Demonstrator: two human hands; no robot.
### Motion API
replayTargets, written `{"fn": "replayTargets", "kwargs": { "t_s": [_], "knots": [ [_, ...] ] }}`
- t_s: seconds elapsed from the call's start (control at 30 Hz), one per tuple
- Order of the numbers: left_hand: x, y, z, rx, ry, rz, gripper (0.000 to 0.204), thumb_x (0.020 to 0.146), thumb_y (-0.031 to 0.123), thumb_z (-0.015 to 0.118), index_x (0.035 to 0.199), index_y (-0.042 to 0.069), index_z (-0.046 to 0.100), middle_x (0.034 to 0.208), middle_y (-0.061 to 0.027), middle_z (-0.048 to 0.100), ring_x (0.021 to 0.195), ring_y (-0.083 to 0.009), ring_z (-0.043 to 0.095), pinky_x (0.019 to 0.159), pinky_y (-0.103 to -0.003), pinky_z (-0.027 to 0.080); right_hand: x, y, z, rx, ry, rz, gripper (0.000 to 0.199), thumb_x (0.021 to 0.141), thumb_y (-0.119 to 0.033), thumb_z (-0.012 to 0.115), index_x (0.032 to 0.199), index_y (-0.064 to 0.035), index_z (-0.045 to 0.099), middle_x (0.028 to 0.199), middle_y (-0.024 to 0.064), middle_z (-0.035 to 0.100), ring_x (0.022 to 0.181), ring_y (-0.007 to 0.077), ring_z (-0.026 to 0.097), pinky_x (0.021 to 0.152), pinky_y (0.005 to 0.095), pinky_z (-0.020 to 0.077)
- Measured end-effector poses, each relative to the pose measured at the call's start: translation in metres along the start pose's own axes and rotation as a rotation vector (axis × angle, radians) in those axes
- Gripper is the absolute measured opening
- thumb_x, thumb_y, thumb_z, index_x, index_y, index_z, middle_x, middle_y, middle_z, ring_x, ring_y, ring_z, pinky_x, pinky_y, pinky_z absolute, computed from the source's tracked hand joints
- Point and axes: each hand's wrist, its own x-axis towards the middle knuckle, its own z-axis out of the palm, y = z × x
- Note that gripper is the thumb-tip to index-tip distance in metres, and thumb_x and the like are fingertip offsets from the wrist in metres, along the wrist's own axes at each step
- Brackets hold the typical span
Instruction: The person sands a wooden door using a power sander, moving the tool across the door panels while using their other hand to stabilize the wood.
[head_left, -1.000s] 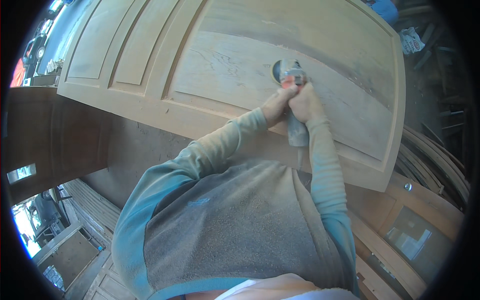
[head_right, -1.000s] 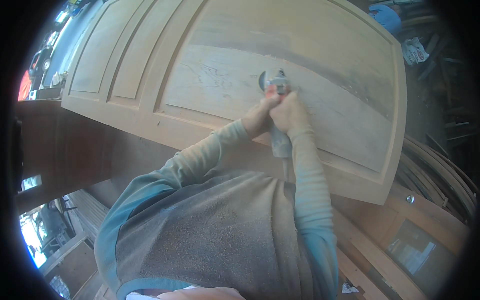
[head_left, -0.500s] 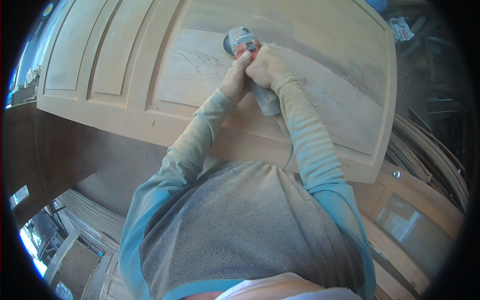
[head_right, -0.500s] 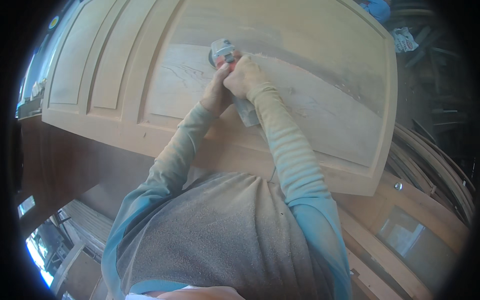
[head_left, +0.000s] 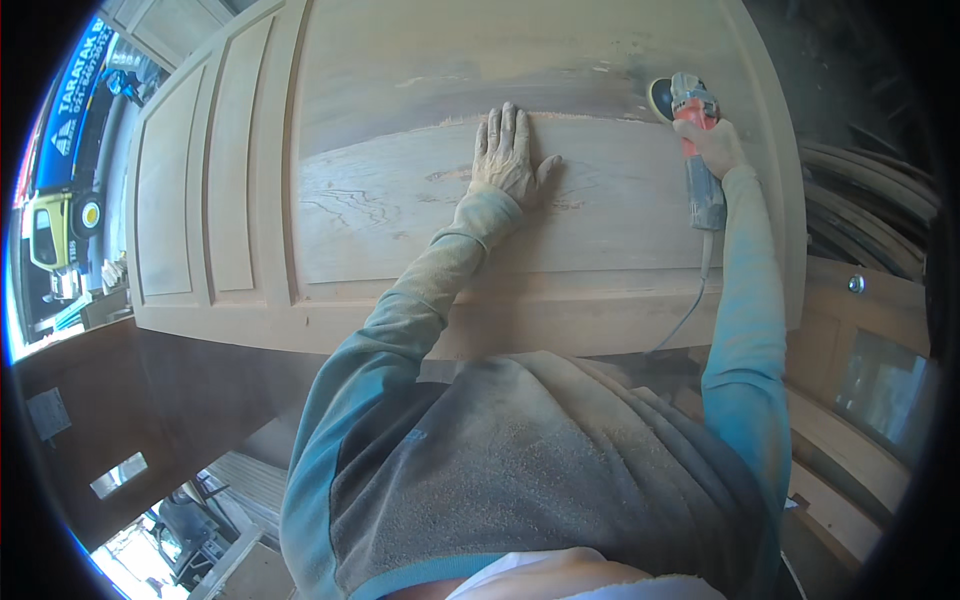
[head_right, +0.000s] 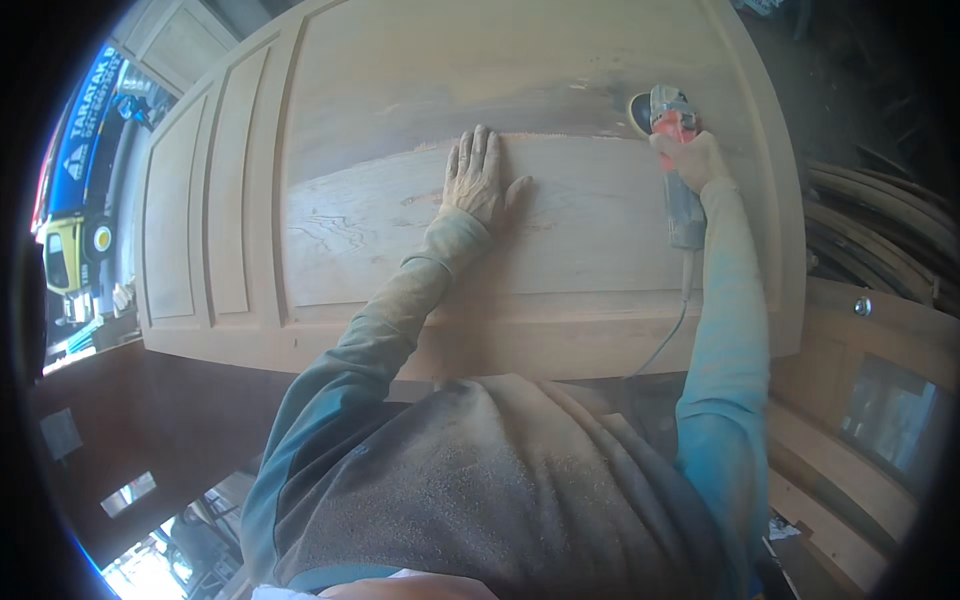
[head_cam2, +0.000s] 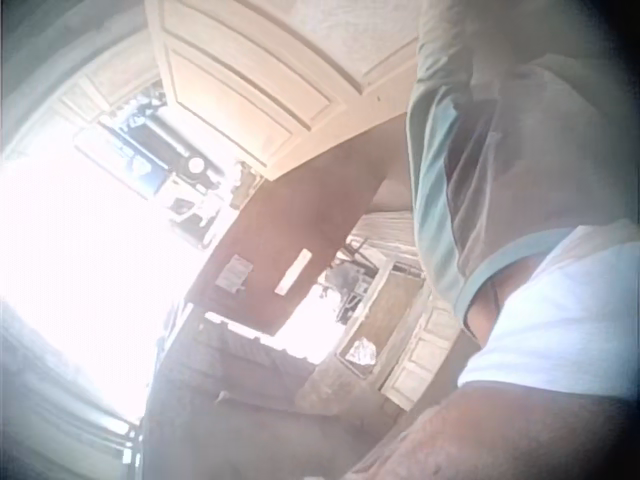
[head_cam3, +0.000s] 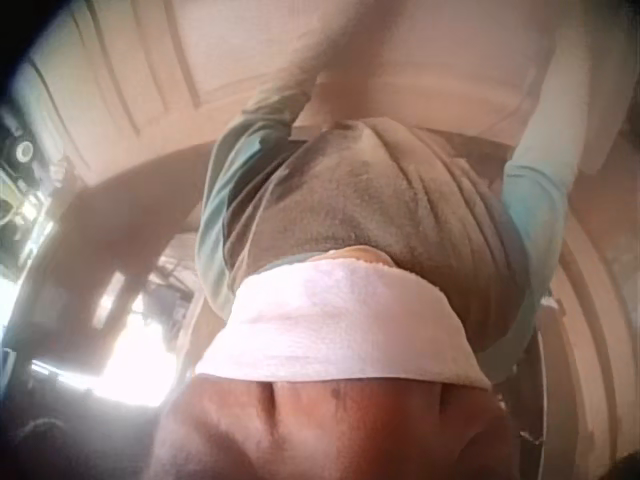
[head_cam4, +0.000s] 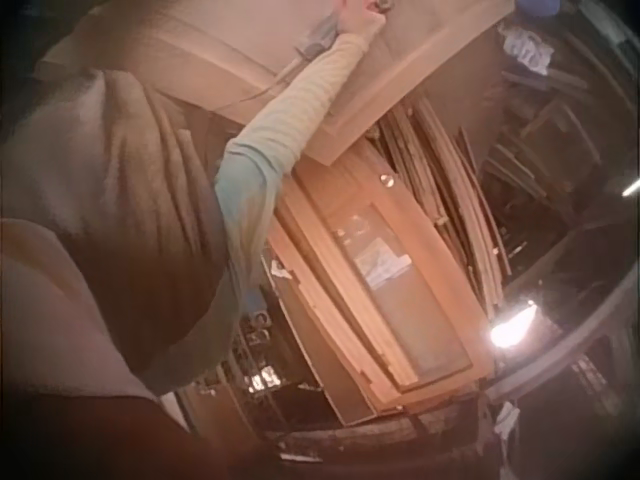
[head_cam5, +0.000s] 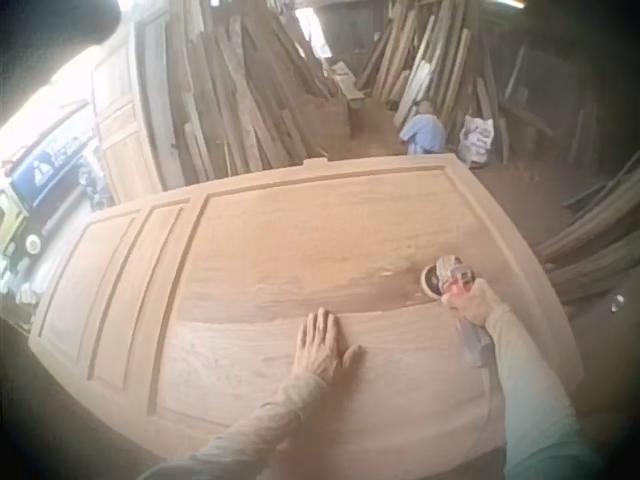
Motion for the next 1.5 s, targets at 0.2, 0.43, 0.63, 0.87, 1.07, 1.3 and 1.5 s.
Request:
{"fn": "replayTargets", "kwargs": {
  "t_s": [0.2,0.43,0.63,0.87,1.07,1.3,1.5],
  "knots": [
    [-0.006,0.002,-0.013,0.075,0.018,0.024,0.078,0.102,0.051,0.057,0.158,0.0,0.039,0.165,-0.0208,0.038,0.154,-0.0395,0.032,0.128,-0.051,0.024,-0.013,-0.03,0.024,-0.046,-0.18,-0.124,0.054,0.078,-0.045,0.082,0.097,0.0045,0.075,0.086,0.0132,0.074,0.079,0.023,0.071,0.074,0.0395,0.0548],
    [-0.059,-0.044,-0.068,-0.02,0.022,-0.185,0.071,0.1,0.042,0.064,0.153,0.001,0.044,0.16,-0.0201,0.043,0.153,-0.0385,0.034,0.127,-0.051,0.023,0.004,-0.086,0.06,-0.226,-0.246,-0.222,0.049,0.08,-0.045,0.085,0.104,-0.0042,0.075,0.079,0.0079,0.073,0.075,0.025,0.07,0.075,0.0405,0.055],
    [-0.169,-0.205,-0.143,0.285,0.219,-0.828,0.081,0.097,0.049,0.063,0.158,0.004,0.037,0.165,-0.0228,0.033,0.158,-0.0408,0.023,0.128,-0.059,0.016,-0.02,-0.096,0.075,-0.131,-0.3,-0.406,0.057,0.078,-0.031,0.085,0.12,0.0024,0.066,0.107,0.0187,0.074,0.095,0.0262,0.074,0.081,0.0404,0.0582],
    [-0.29,-0.254,-0.189,0.345,0.119,-1.575,0.088,0.098,0.06,0.052,0.166,0.008,0.027,0.174,-0.0203,0.019,0.161,-0.043,0.009,0.125,-0.065,0.013,-0.004,-0.095,0.087,-0.121,-0.324,-0.355,0.051,0.081,-0.029,0.083,0.117,0.0026,0.066,0.101,0.0136,0.073,0.087,0.0219,0.07,0.077,0.0395,0.0566],
    [-0.271,-0.254,-0.192,0.272,0.183,-1.633,0.087,0.1,0.064,0.045,0.167,0.013,0.025,0.175,-0.0186,0.016,0.162,-0.0395,0.009,0.123,-0.067,0.02,-0.001,-0.1,0.09,0.068,-0.395,-0.444,0.05,0.079,-0.029,0.082,0.115,0.0026,0.07,0.101,0.0189,0.076,0.093,0.0264,0.074,0.082,0.0423,0.0566],
    [-0.312,-0.286,-0.165,0.354,0.228,-1.669,0.088,0.097,0.071,0.043,0.166,0.017,0.032,0.174,-0.0165,0.022,0.161,-0.0376,0.015,0.121,-0.067,0.022,-0.013,-0.112,0.102,-0.274,-0.315,-0.465,0.056,0.077,-0.041,0.083,0.108,0.0055,0.073,0.096,0.0211,0.077,0.089,0.0335,0.075,0.083,0.0427,0.0568],
    [-0.304,-0.293,-0.166,0.378,0.234,-1.641,0.089,0.095,0.072,0.044,0.165,0.018,0.033,0.174,-0.0162,0.023,0.161,-0.0372,0.015,0.121,-0.066,0.023,0.0,-0.121,0.086,-0.243,-0.369,-0.367,0.053,0.077,-0.039,0.084,0.11,0.0018,0.075,0.095,0.0181,0.077,0.085,0.0288,0.075,0.082,0.0403,0.0575]
  ]
}}
